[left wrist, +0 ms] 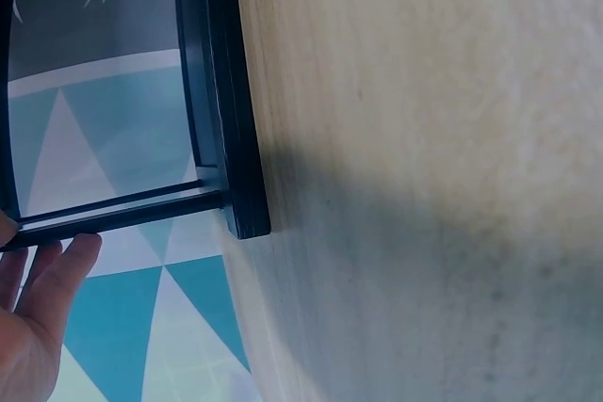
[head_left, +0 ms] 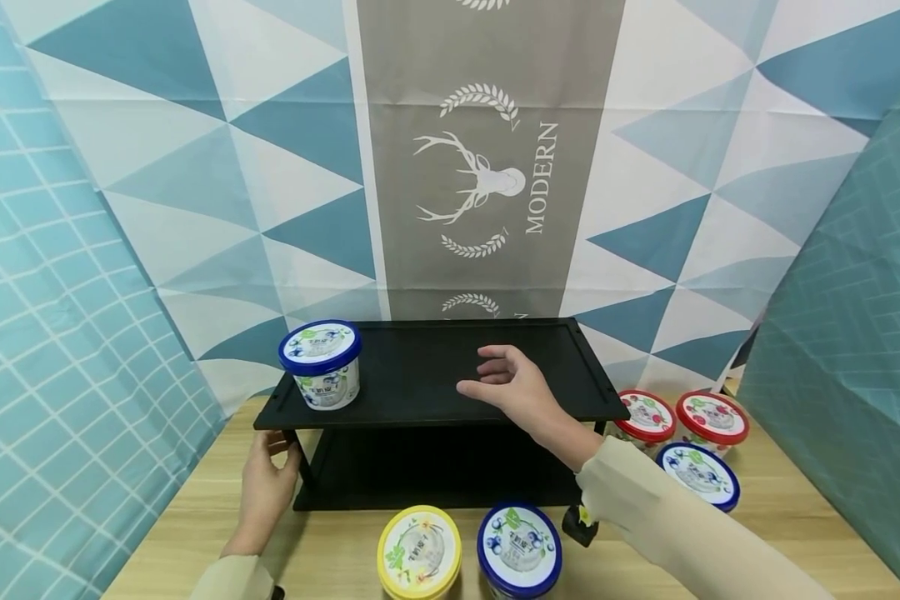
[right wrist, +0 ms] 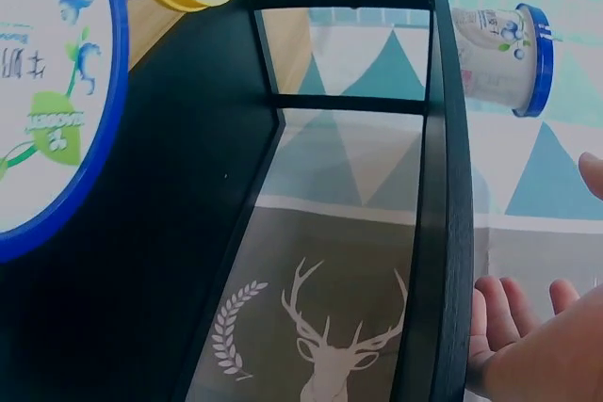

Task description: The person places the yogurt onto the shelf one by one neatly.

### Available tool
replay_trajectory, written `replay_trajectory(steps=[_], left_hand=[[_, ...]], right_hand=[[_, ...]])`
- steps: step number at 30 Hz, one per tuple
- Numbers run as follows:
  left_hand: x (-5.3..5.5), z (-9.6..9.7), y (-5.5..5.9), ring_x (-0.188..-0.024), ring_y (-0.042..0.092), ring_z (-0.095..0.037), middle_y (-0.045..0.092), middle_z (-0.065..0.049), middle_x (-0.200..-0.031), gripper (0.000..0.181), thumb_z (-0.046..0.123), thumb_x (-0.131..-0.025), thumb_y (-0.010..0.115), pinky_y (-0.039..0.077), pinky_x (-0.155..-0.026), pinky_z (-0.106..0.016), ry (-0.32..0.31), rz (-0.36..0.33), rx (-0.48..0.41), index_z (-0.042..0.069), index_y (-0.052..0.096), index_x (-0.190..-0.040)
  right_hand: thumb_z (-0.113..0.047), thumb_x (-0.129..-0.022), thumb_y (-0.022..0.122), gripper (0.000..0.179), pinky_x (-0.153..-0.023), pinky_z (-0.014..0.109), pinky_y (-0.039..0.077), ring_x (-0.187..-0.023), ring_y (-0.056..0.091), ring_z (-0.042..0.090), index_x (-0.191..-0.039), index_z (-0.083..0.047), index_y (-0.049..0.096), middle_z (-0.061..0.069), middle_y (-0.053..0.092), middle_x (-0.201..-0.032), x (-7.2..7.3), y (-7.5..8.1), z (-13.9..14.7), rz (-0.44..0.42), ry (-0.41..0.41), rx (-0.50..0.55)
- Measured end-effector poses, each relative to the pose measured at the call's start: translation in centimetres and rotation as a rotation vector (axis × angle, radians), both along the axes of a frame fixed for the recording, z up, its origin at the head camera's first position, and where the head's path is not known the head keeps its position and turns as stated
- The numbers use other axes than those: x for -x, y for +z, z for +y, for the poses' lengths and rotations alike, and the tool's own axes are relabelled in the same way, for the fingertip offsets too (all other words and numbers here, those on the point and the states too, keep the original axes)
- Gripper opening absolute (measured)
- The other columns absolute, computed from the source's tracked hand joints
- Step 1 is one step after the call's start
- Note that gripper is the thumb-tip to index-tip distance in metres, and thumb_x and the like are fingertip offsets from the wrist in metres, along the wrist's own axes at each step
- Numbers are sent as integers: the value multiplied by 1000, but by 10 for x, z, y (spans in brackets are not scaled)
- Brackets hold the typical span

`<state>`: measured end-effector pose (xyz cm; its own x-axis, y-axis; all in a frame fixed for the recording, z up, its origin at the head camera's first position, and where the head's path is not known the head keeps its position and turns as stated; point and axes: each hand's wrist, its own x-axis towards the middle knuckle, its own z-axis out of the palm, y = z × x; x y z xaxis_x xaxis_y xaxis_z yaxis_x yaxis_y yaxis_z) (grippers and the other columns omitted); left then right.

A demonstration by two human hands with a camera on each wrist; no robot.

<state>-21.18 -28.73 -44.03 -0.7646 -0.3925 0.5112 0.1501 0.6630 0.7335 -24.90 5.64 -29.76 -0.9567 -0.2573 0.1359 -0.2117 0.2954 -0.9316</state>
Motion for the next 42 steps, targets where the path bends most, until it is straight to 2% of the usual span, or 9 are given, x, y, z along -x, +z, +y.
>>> replay_trajectory(steps=[7,14,22,32,34,38,39,41,42], left_hand=[[1,1,0,-99,60,-42,57,-25,-108,30,-5,-87,52,47,-84,-53,7,-3,3,-4,47,-117],[0,1,0,-101,58,-44,56,-26,-109,29,-4,-88,51,47,-85,-56,1,-5,-15,-4,47,-117],[0,2,1,-103,57,-43,55,-25,-111,30,-1,-90,49,47,-86,-55,1,-46,-30,-3,45,-119],[2,0,-3,-99,59,-42,56,-25,-108,33,-4,-87,51,47,-84,-55,15,-9,-8,-2,46,-120],[2,1,-3,-99,59,-42,57,-24,-107,33,-4,-87,52,51,-82,-36,17,-4,-6,-2,46,-119],[2,2,-2,-99,59,-42,57,-24,-108,32,-3,-88,52,50,-83,-34,24,-15,-5,-2,46,-119],[1,2,-1,-99,60,-41,57,-24,-108,32,-2,-88,52,49,-81,-29,29,-23,-6,-2,46,-119],[2,2,0,-100,59,-40,57,-24,-109,32,-1,-88,52,48,-81,-36,34,-35,-3,-1,46,-119],[2,2,0,-100,60,-39,57,-23,-109,32,-1,-88,52,47,-80,-30,37,-43,-3,0,46,-120]], right_hand=[[-33,-78,75,58,-92,36,51,-108,55,21,-129,-21,48,9,55,-123,-2,-1,11,9,-7,-5],[-31,-80,73,58,-93,38,51,-110,55,23,-130,-17,47,13,55,-124,-7,-2,24,25,-5,-13],[-30,-81,73,57,-94,39,51,-112,56,23,-130,-19,46,12,56,-126,-16,0,39,17,-33,2],[-34,-81,72,59,-95,39,50,-111,58,23,-131,-16,46,11,58,-124,-29,-2,58,15,-65,-11],[-33,-82,71,58,-96,39,50,-111,58,23,-131,-16,47,11,58,-124,-33,-3,63,15,-56,-1],[-32,-83,70,56,-96,36,50,-111,59,22,-131,-15,47,11,57,-125,-38,-6,73,14,-39,19],[-32,-83,70,57,-95,35,50,-111,59,22,-131,-14,46,11,58,-125,-39,-7,75,12,-37,22],[-32,-83,70,57,-94,33,51,-111,59,22,-132,-14,46,11,58,-125,-41,-10,80,-1,-39,29],[-31,-83,70,58,-94,32,51,-111,59,22,-132,-13,45,11,57,-125,-41,-12,82,-9,-38,34]])
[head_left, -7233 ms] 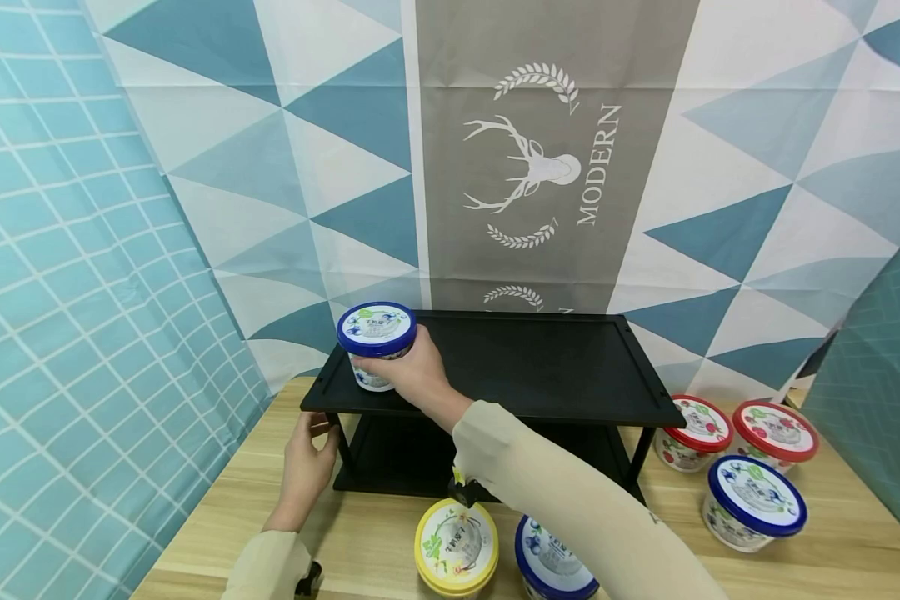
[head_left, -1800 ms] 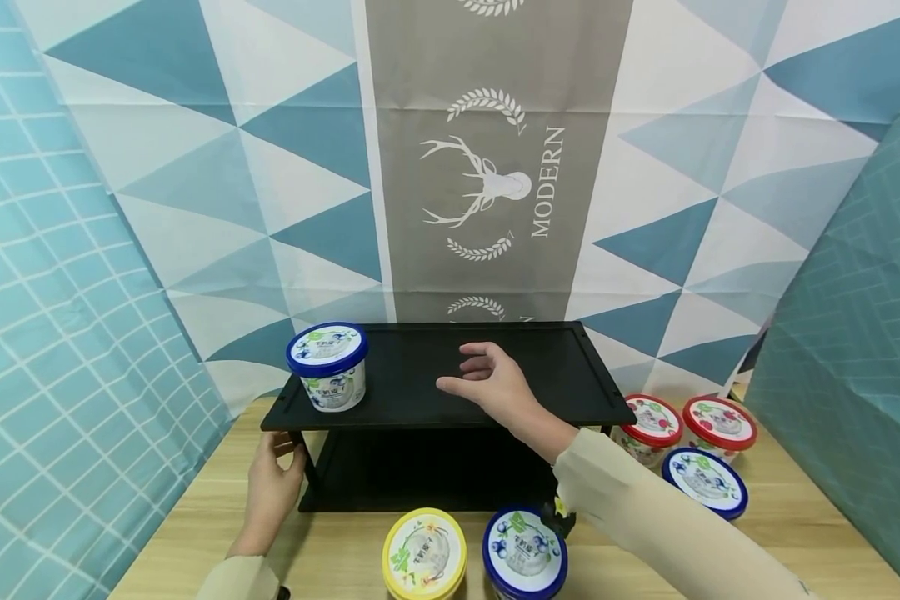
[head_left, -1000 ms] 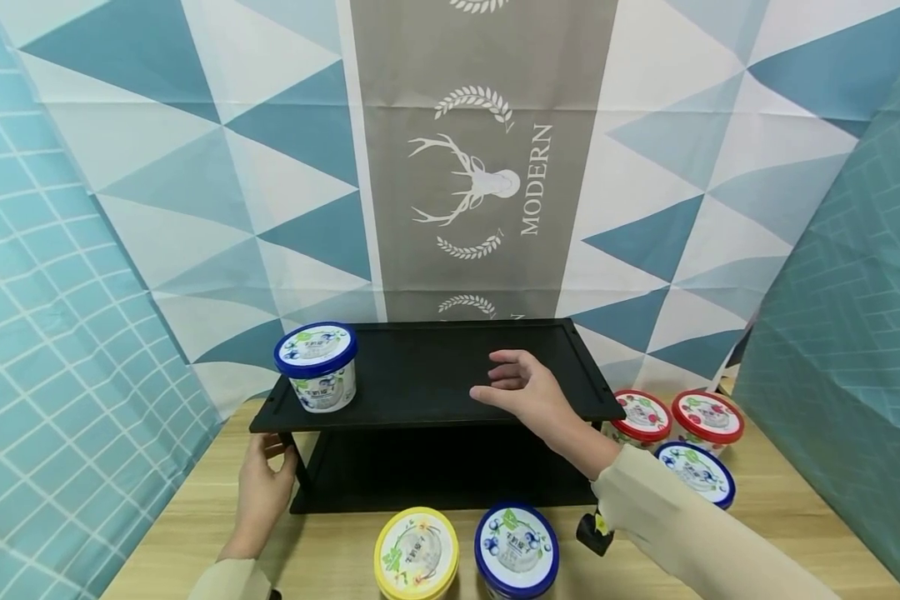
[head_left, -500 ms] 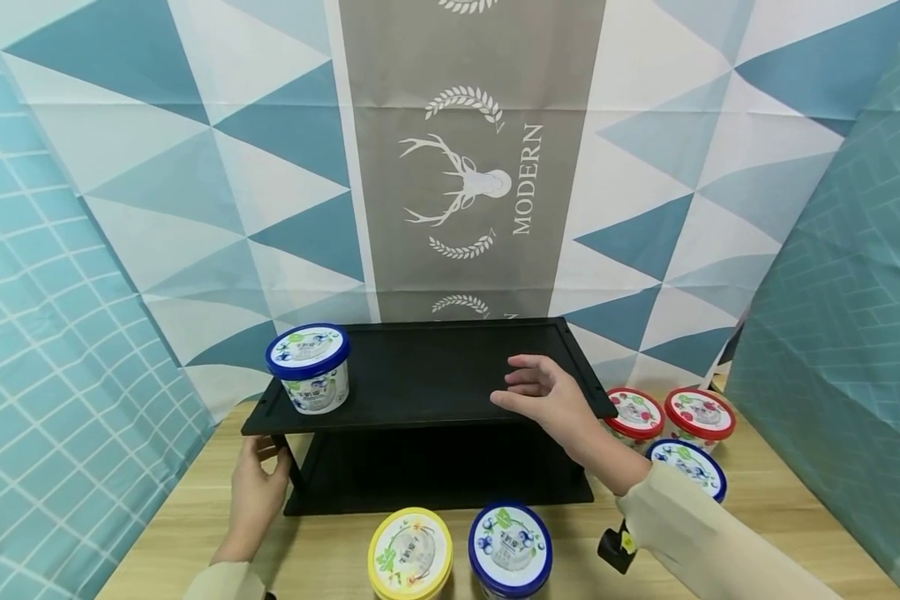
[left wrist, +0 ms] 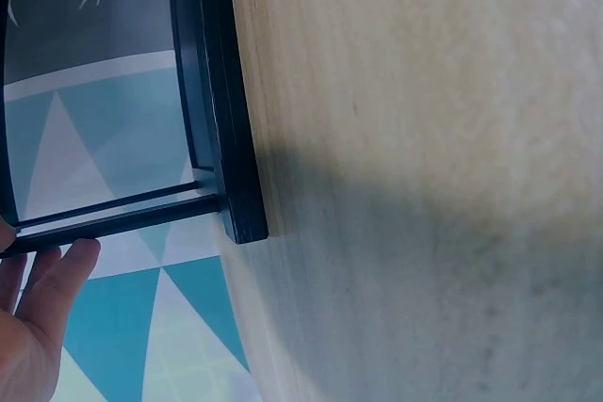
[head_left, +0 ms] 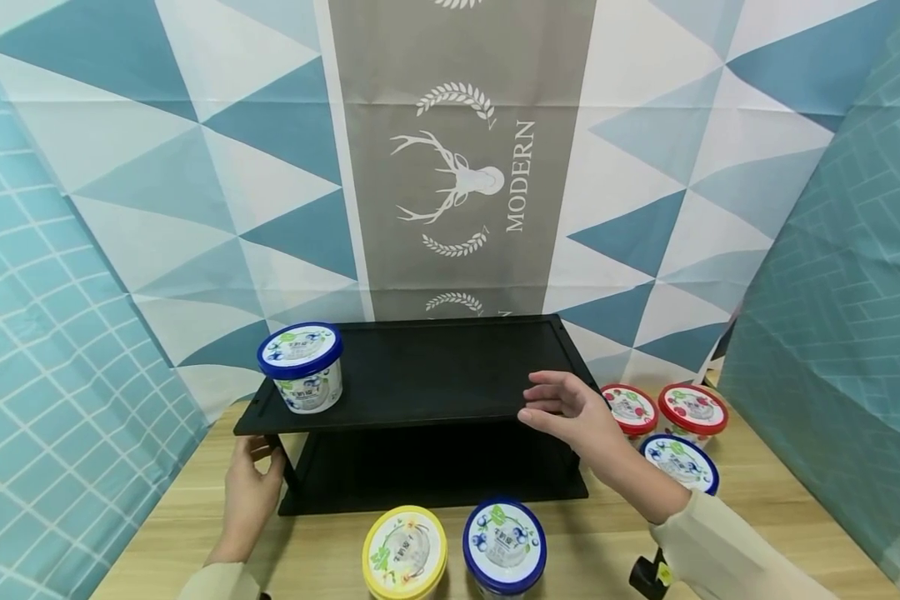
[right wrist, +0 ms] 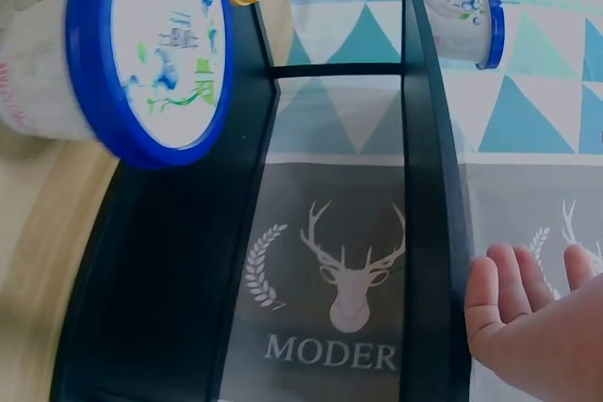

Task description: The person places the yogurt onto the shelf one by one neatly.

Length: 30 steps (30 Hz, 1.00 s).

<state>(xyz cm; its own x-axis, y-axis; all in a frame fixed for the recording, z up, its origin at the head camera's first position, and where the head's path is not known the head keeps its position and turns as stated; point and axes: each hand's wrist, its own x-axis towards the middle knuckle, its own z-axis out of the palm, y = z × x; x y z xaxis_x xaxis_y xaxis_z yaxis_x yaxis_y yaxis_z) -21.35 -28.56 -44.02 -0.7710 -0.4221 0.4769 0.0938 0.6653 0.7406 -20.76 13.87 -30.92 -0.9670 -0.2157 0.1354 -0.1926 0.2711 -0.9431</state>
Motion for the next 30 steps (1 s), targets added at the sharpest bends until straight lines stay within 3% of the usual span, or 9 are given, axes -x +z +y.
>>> replay_trajectory(steps=[3,8,11,17,25,30], left_hand=[[0,-1,1,-101,59,-39,57,-22,-109,32,-1,-88,52,43,-78,-23,2,-7,1,0,47,-120],[0,-1,1,-102,58,-41,54,-24,-111,32,-1,-89,50,46,-85,-47,-14,0,-9,-2,45,-121],[0,-1,1,-103,57,-42,53,-25,-112,33,-1,-90,49,46,-86,-54,-22,-5,-14,-2,44,-122],[0,0,1,-105,55,-44,52,-26,-113,33,0,-90,48,46,-87,-56,-37,-18,-36,-3,43,-122],[0,0,2,-104,55,-44,53,-27,-112,32,-1,-90,48,44,-88,-57,-40,-10,-52,-3,44,-122],[0,0,1,-104,54,-44,52,-27,-112,32,1,-91,48,44,-87,-57,-39,-17,-51,-3,43,-123]], right_hand=[[-30,-83,70,57,-92,29,52,-110,59,21,-132,-14,45,11,57,-125,-2,-4,6,-17,0,2],[-25,-86,67,56,-89,24,53,-109,59,19,-133,-10,43,17,55,-126,-8,-11,18,-32,36,14],[-22,-87,66,54,-87,22,53,-106,60,16,-133,-8,42,18,54,-126,-10,-16,24,-45,65,17],[-18,-88,64,51,-85,22,53,-104,61,10,-133,-7,42,19,53,-126,-14,-33,35,-71,106,30],[-21,-87,65,57,-87,24,50,-110,58,19,-136,-5,38,20,50,-130,-21,-61,46,-127,130,1],[-18,-86,66,61,-85,25,50,-107,58,13,-137,-3,36,21,49,-131,-25,-75,49,-150,152,15]])
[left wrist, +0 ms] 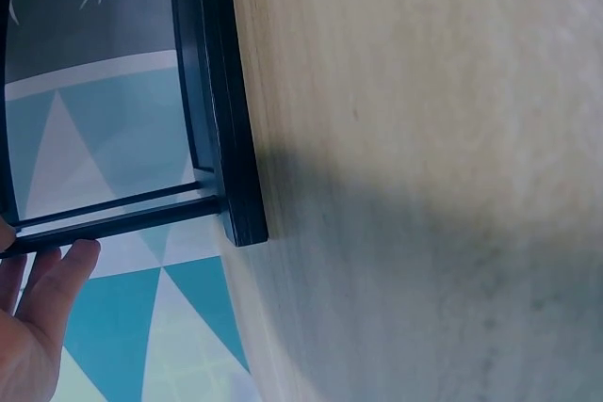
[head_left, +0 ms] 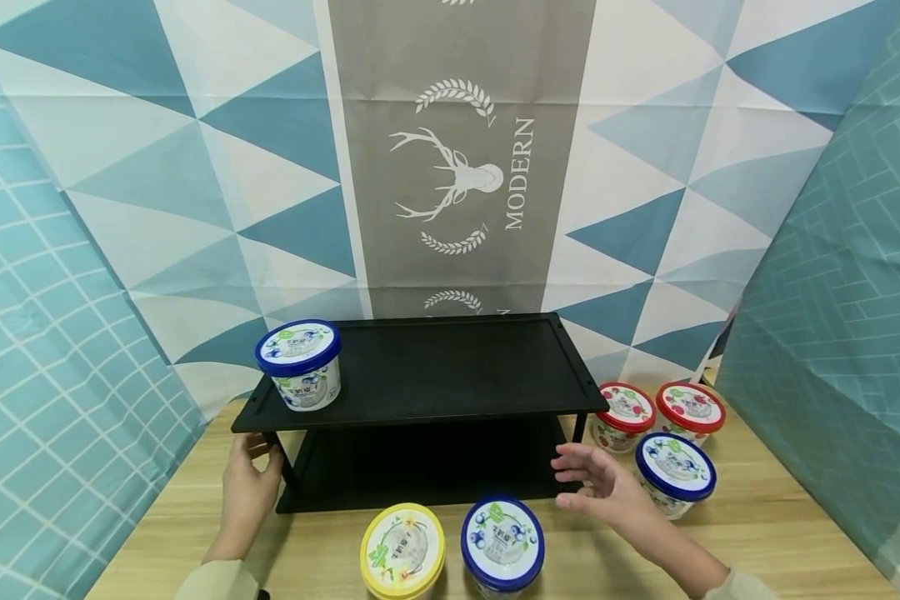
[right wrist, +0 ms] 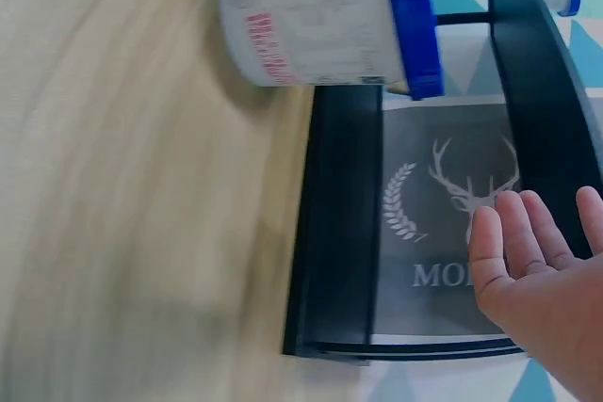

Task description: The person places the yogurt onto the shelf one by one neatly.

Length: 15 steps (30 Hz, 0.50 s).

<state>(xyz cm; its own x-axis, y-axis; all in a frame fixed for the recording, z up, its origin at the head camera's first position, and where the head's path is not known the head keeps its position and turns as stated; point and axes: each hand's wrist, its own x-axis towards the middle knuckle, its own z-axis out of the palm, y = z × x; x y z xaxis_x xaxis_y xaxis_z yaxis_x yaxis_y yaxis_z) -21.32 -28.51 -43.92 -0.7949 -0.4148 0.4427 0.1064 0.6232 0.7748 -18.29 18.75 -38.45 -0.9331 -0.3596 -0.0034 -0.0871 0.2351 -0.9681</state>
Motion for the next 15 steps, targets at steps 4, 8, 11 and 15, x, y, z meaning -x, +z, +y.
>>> replay_trajectory(steps=[4,8,11,15], left_hand=[[0,0,-1,-105,54,-43,52,-26,-113,31,2,-92,48,43,-88,-55,-1,-8,5,-3,44,-122],[1,0,-1,-105,54,-43,52,-26,-113,31,2,-92,48,43,-88,-55,-2,-9,8,-3,44,-122],[0,0,-1,-104,54,-43,52,-26,-113,31,3,-92,48,43,-87,-56,-3,-7,6,-3,44,-122],[-1,0,-1,-104,54,-44,52,-26,-113,31,2,-92,48,43,-88,-55,-1,-4,4,-4,44,-122]], right_hand=[[-15,-85,67,62,-83,25,50,-106,57,11,-137,-1,35,22,48,-130,-2,-12,1,-5,18,5],[-16,-84,69,63,-81,24,50,-110,57,18,-137,-1,37,23,48,-131,-3,-22,3,-9,21,-14],[-17,-84,69,64,-80,24,50,-110,56,17,-137,-1,37,25,46,-133,-5,-29,4,-27,23,-15],[-15,-85,67,64,-81,26,49,-114,54,20,-138,0,34,27,44,-134,-8,-39,5,-70,46,2]])
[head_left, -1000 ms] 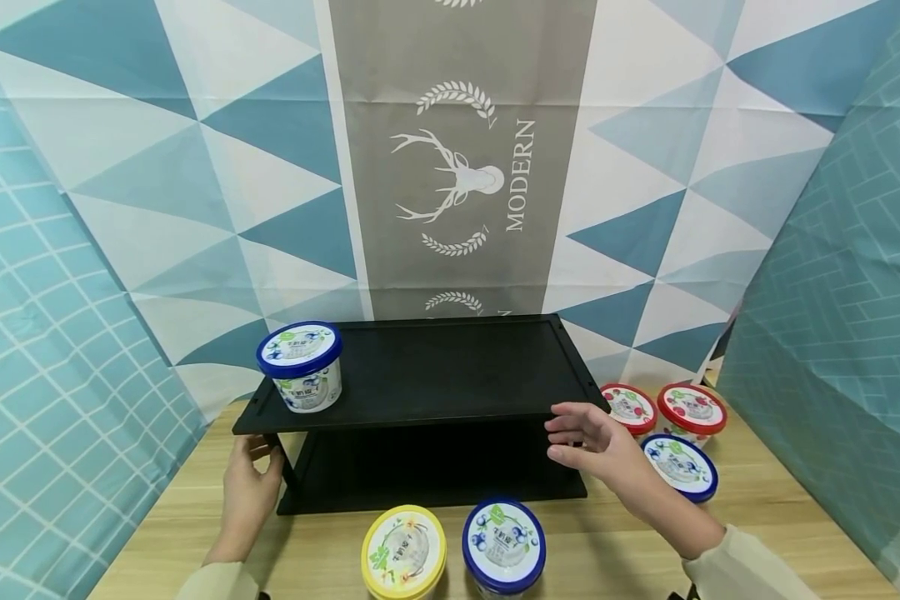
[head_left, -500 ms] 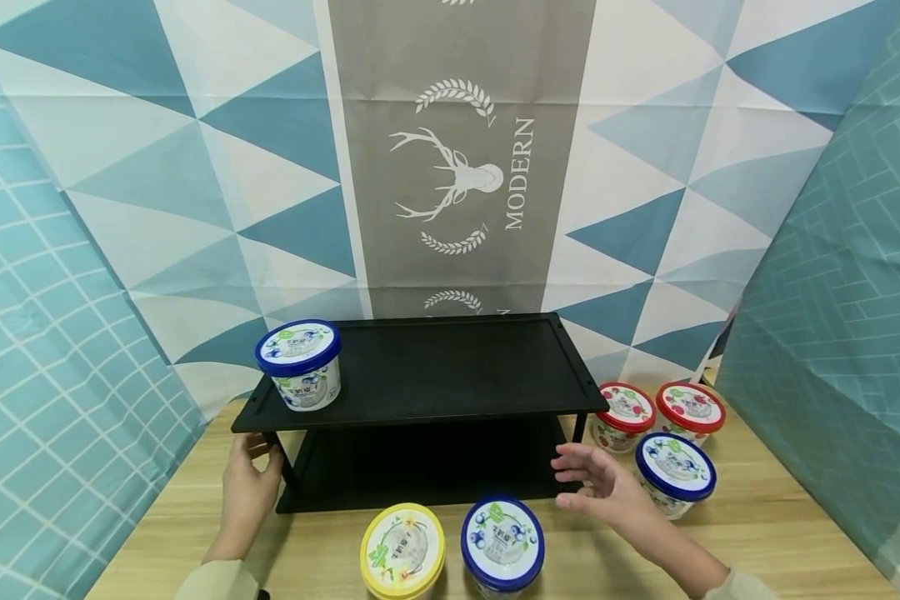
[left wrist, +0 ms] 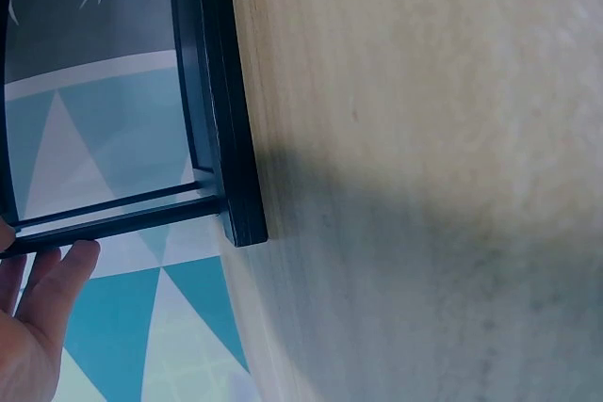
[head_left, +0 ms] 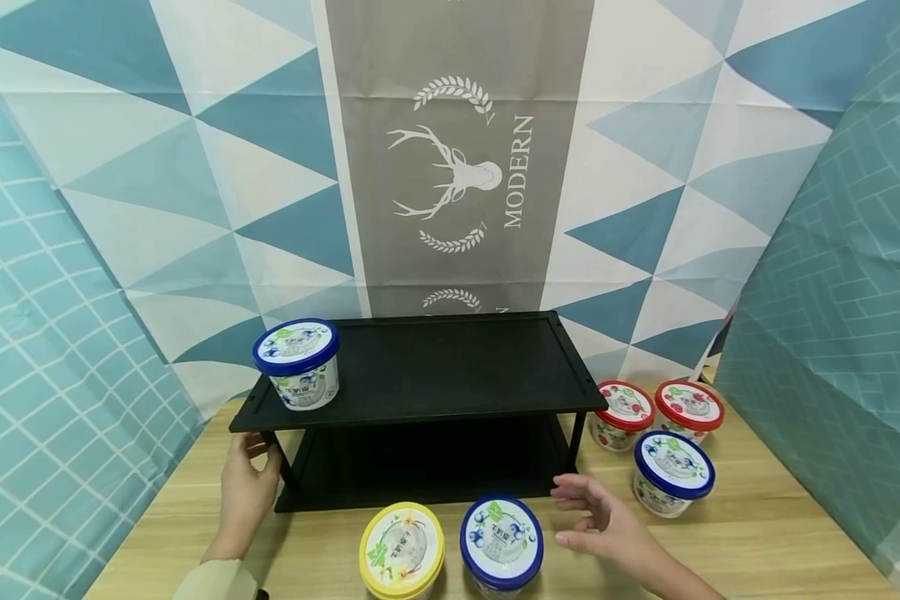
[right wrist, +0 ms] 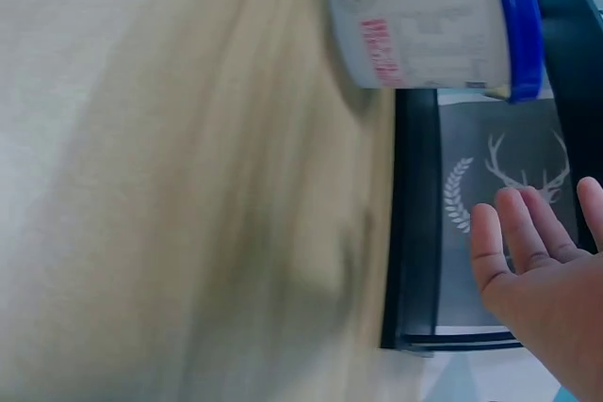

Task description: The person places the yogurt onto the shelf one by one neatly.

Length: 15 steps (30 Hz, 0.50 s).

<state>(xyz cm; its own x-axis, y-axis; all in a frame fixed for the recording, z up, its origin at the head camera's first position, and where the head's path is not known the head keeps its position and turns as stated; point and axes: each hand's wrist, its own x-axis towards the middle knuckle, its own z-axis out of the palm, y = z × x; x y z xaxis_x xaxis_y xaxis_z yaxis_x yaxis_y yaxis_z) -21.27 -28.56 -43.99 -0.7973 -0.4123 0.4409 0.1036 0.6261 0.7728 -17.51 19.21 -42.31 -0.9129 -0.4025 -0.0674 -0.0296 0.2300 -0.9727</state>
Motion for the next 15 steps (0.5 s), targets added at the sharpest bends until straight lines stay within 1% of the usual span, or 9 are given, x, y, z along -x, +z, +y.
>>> replay_trajectory(steps=[4,6,10,15], left_hand=[[0,0,1,-104,55,-44,53,-26,-113,30,2,-91,48,43,-88,-54,2,12,-2,-4,44,-121],[0,0,1,-104,55,-44,53,-26,-112,31,1,-91,48,44,-87,-55,-2,16,-2,-4,44,-121],[0,0,1,-104,55,-44,54,-25,-112,32,1,-91,48,45,-86,-55,0,20,0,-3,44,-122],[0,1,0,-104,55,-44,53,-25,-112,31,0,-90,49,45,-87,-54,8,22,-3,-3,45,-121]], right_hand=[[-15,-86,66,64,-87,32,47,-122,48,35,-138,1,32,26,43,-136,-1,-7,-2,-30,28,4],[-16,-87,66,65,-90,35,46,-125,45,39,-139,2,32,26,43,-137,-2,-10,-3,-47,37,2],[-19,-87,65,63,-92,36,46,-126,43,39,-139,-1,33,24,41,-139,-4,-15,-5,-95,41,1],[-21,-86,68,63,-90,35,47,-124,46,34,-138,-6,36,21,43,-139,-6,-23,-7,-123,53,3]])
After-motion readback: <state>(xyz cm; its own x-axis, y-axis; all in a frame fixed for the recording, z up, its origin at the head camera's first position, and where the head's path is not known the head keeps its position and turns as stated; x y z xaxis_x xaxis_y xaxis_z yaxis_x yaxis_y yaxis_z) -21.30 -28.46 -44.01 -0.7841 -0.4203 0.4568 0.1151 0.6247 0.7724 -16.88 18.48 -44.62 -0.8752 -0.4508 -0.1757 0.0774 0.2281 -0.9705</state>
